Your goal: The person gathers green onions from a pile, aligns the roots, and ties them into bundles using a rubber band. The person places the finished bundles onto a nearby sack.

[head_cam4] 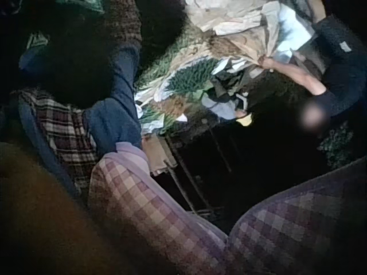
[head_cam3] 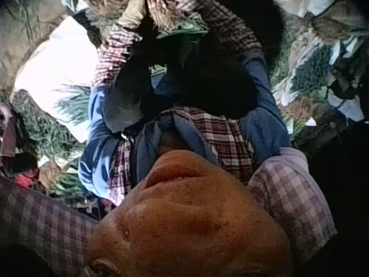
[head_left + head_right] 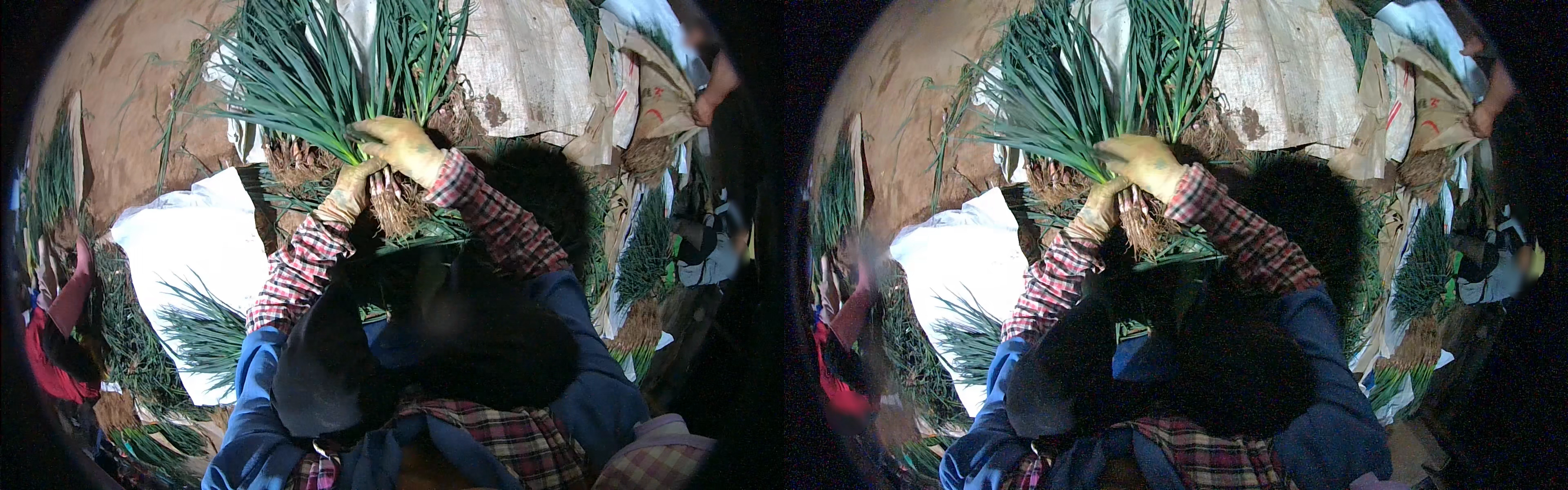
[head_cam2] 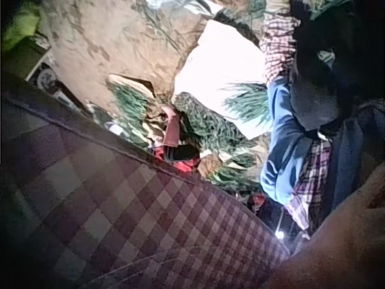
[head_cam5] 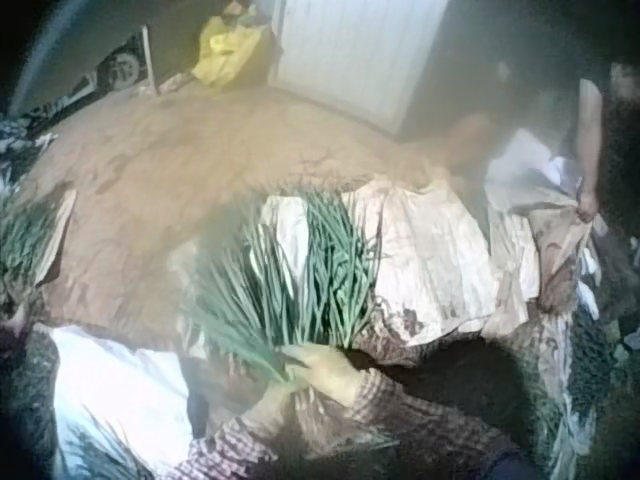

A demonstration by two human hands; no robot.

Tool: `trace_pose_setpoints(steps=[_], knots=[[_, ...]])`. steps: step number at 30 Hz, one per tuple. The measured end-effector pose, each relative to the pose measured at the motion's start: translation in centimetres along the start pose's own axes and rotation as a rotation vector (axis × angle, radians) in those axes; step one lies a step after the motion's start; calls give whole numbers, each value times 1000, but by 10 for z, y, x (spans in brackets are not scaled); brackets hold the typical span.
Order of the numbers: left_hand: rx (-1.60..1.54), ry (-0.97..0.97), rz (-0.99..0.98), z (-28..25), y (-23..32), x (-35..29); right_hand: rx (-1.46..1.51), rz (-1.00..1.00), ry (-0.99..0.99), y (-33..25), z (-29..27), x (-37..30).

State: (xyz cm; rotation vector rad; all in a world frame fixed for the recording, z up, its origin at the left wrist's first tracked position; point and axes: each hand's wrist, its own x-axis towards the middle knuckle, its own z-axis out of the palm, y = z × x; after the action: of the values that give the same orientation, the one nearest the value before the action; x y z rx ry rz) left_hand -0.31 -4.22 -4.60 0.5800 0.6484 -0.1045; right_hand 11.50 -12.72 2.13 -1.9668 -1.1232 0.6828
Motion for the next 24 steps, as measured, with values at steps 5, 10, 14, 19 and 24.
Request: trace_pose_setpoints(steps=[5,10,14,19,24], knots=[[-98,-23,-213,-8,7,-10,-486,-68,-200,-5,14,19],[-139,-21,-303,-24,13,-8,-313,119,-265,-13,12,24],[-110,-329,-214,0,24,-21,468,286,320,-7,-21,1],[-53,-322,-132,-10,15,-15,468,395,98,22,-113,-122],[55,-287,-207,-14,18,-7,-549,608,-411,47,-129,-208]])
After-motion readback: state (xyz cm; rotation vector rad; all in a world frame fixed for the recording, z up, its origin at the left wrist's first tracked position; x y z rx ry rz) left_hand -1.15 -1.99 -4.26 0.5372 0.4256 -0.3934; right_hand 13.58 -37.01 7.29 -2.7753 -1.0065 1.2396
